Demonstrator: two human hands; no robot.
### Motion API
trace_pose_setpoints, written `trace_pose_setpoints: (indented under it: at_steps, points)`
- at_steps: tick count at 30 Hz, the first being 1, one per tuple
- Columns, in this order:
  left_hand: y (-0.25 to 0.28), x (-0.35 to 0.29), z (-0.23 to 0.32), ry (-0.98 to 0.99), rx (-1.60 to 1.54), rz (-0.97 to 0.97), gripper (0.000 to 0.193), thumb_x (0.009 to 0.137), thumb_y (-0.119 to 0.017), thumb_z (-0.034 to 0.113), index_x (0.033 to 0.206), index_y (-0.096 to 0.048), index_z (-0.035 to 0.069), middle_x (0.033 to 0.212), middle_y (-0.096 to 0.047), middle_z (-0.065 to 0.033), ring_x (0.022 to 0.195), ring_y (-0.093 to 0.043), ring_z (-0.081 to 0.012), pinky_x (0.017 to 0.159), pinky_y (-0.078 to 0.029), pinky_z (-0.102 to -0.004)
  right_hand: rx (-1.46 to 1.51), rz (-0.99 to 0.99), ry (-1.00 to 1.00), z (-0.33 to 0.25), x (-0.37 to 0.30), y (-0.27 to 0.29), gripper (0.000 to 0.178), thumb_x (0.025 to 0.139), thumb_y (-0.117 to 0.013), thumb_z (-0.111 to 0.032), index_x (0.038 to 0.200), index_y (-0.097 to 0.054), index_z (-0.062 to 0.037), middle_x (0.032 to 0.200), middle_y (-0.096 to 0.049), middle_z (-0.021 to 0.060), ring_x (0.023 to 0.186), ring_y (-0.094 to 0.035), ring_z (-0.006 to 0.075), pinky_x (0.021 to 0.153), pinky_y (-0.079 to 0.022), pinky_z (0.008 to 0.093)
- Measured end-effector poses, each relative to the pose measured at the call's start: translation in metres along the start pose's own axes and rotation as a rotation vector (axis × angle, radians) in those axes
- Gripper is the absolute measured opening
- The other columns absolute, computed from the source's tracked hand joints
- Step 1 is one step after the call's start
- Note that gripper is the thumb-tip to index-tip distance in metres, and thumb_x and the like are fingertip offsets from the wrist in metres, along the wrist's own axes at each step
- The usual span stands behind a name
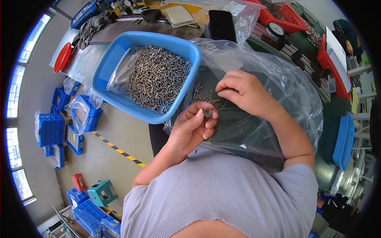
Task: Inserting small metal screws into small circular metal base components at a workbench.
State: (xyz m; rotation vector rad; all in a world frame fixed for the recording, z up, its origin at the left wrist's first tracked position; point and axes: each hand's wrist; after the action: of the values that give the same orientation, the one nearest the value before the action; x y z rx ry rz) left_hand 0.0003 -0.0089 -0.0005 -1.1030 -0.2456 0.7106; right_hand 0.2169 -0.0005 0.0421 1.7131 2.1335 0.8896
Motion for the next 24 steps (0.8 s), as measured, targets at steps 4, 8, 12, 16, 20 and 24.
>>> trace_pose_setpoints:
  at_steps: [4,8,12,16,20,24]
  points:
    - [0.003,-0.001,0.0,-0.006,-0.022,-0.032,0.022,0.097,-0.051,0.021,0.112,-0.053,0.005,0.1,-0.056,-0.0081,0.076,-0.046,-0.0115,0.06,-0.039,-0.024,-0.2,-0.04,0.159,0.002,-0.002,-0.007,0.014,0.07,-0.07,-0.006,0.082,-0.063,-0.0038,0.079,-0.057,0.0082,0.079,-0.057,0.0276,0.066,-0.047,0.0376]
    - [0.003,0.001,0.0,-0.01,-0.024,-0.043,0.022,0.098,-0.051,0.021,0.112,-0.053,0.005,0.1,-0.055,-0.0078,0.076,-0.045,-0.0113,0.06,-0.039,-0.0237,-0.279,-0.014,0.19,0.005,0.0,-0.015,0.015,0.068,-0.072,-0.007,0.078,-0.062,-0.0052,0.078,-0.057,0.007,0.079,-0.057,0.0279,0.066,-0.047,0.0389]
    - [0.0,0.001,0.001,-0.01,-0.006,-0.017,0.022,0.098,-0.051,0.021,0.112,-0.052,0.005,0.099,-0.056,-0.0078,0.075,-0.045,-0.0112,0.06,-0.038,-0.0237,-0.367,-0.023,0.204,0.006,-0.001,-0.018,0.015,0.067,-0.072,-0.008,0.077,-0.06,-0.0054,0.077,-0.057,0.0074,0.078,-0.057,0.0284,0.065,-0.047,0.0387]
    - [0.001,0.002,0.001,-0.002,-0.03,-0.023,0.02,0.097,-0.053,0.022,0.11,-0.052,0.006,0.098,-0.056,-0.0078,0.074,-0.044,-0.0111,0.059,-0.038,-0.0234,-0.34,-0.02,0.162,0.003,-0.001,-0.014,0.01,0.072,-0.068,-0.005,0.079,-0.06,-0.0051,0.075,-0.056,0.008,0.076,-0.059,0.0251,0.064,-0.047,0.0345]
    - [0.002,0.0,0.001,0.004,-0.024,-0.015,0.02,0.097,-0.053,0.023,0.108,-0.051,0.007,0.098,-0.057,-0.0078,0.073,-0.044,-0.0106,0.059,-0.037,-0.0232,-0.005,-0.081,-0.049,-0.016,0.0,-0.002,0.004,0.08,-0.063,-0.003,0.083,-0.061,-0.0043,0.072,-0.055,0.0045,0.075,-0.06,0.0162,0.065,-0.047,0.0275]
    - [0.003,0.001,0.001,0.014,-0.017,-0.023,0.02,0.097,-0.053,0.022,0.109,-0.051,0.007,0.097,-0.057,-0.0073,0.073,-0.045,-0.01,0.059,-0.038,-0.0234,0.679,-0.154,-0.22,-0.018,-0.003,-0.009,0.003,0.084,-0.063,-0.003,0.086,-0.061,-0.0011,0.082,-0.056,0.0023,0.075,-0.058,0.0106,0.07,-0.047,0.0238]
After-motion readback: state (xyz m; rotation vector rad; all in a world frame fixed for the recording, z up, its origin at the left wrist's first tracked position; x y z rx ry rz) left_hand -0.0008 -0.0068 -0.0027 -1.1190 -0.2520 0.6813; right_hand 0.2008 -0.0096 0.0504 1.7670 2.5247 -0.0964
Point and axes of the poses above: each hand's wrist, its own x-axis towards the middle knuckle, its own y-axis out of the back of the hand, z = x × y
